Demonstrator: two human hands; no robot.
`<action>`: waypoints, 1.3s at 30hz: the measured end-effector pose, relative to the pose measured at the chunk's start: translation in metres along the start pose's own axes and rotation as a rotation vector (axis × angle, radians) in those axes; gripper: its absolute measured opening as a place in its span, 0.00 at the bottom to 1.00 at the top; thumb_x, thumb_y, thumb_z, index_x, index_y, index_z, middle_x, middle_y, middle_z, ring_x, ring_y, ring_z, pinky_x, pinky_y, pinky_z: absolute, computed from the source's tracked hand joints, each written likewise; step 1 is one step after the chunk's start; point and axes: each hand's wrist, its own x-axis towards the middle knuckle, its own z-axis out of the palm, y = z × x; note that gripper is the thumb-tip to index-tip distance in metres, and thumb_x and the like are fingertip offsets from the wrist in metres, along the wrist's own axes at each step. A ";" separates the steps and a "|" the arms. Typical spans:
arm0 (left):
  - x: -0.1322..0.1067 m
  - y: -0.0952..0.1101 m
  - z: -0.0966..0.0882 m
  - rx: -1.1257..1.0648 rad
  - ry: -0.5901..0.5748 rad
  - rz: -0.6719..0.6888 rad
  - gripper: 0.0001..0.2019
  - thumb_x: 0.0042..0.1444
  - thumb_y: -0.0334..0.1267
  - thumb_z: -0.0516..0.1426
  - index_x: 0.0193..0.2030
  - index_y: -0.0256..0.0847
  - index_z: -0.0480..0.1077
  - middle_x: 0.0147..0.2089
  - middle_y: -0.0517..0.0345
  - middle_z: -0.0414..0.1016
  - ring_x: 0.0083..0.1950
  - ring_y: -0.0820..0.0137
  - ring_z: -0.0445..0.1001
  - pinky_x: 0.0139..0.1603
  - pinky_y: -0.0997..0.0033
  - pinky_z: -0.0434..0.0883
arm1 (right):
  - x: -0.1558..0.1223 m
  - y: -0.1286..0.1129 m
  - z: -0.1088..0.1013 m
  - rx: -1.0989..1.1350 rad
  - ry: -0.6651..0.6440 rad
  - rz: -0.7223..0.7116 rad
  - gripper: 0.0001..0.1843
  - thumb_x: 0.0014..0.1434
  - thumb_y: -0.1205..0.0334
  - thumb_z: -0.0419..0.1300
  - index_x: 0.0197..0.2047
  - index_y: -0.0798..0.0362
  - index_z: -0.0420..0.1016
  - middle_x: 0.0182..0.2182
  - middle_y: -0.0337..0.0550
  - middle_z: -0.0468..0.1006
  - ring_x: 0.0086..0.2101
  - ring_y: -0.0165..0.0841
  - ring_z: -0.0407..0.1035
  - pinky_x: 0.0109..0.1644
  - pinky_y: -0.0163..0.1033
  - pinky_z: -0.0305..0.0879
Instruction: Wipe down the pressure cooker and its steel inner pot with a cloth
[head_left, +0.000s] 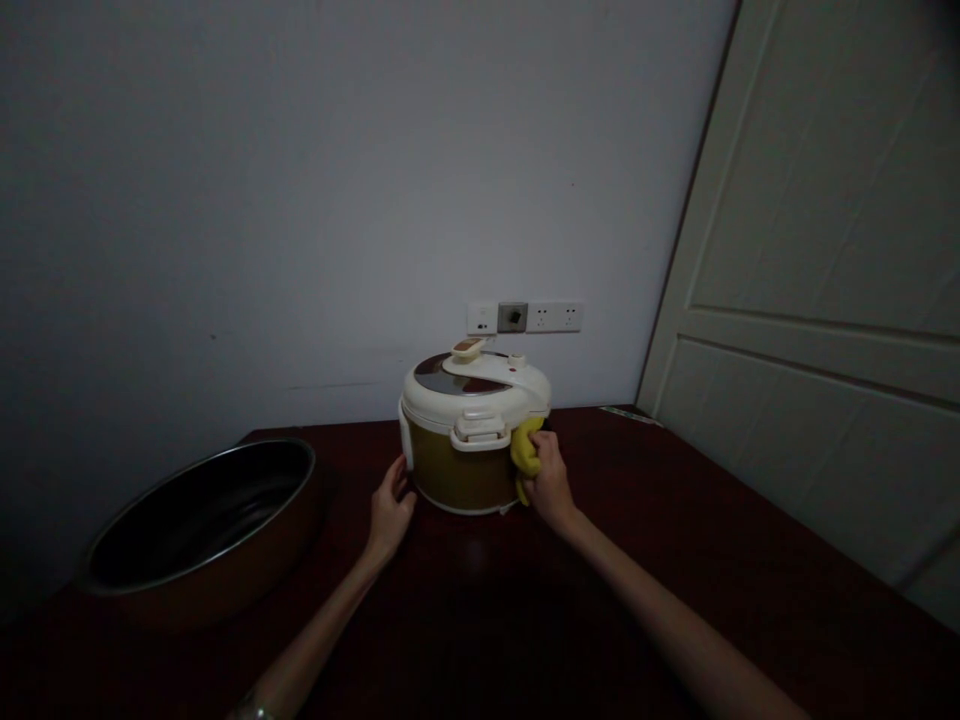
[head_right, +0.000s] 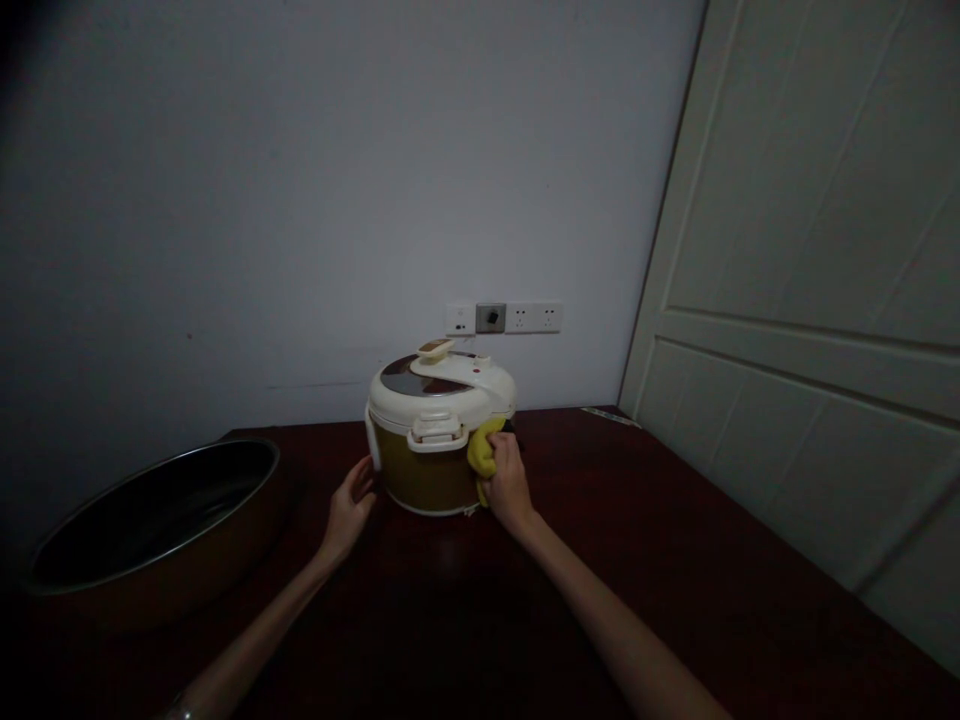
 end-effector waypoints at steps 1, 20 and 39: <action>0.000 0.000 0.001 -0.003 0.002 0.001 0.30 0.40 0.26 0.53 0.56 0.35 0.65 0.60 0.45 0.66 0.61 0.59 0.64 0.61 0.56 0.63 | -0.009 0.004 0.000 -0.037 -0.040 -0.031 0.28 0.43 0.75 0.49 0.50 0.54 0.58 0.43 0.50 0.62 0.44 0.41 0.61 0.47 0.48 0.64; 0.000 -0.004 0.005 -0.004 0.058 -0.003 0.28 0.42 0.25 0.52 0.54 0.37 0.66 0.59 0.47 0.67 0.60 0.59 0.65 0.57 0.58 0.67 | -0.031 0.000 -0.013 -0.201 -0.455 -0.178 0.29 0.42 0.78 0.50 0.50 0.55 0.66 0.43 0.52 0.70 0.44 0.40 0.65 0.43 0.42 0.68; 0.001 -0.006 0.000 -0.098 0.027 0.003 0.26 0.42 0.29 0.54 0.53 0.34 0.67 0.58 0.43 0.68 0.60 0.59 0.65 0.60 0.59 0.63 | 0.007 -0.058 0.017 -0.372 -0.335 -0.435 0.15 0.61 0.71 0.49 0.48 0.56 0.71 0.37 0.52 0.74 0.36 0.38 0.66 0.34 0.39 0.63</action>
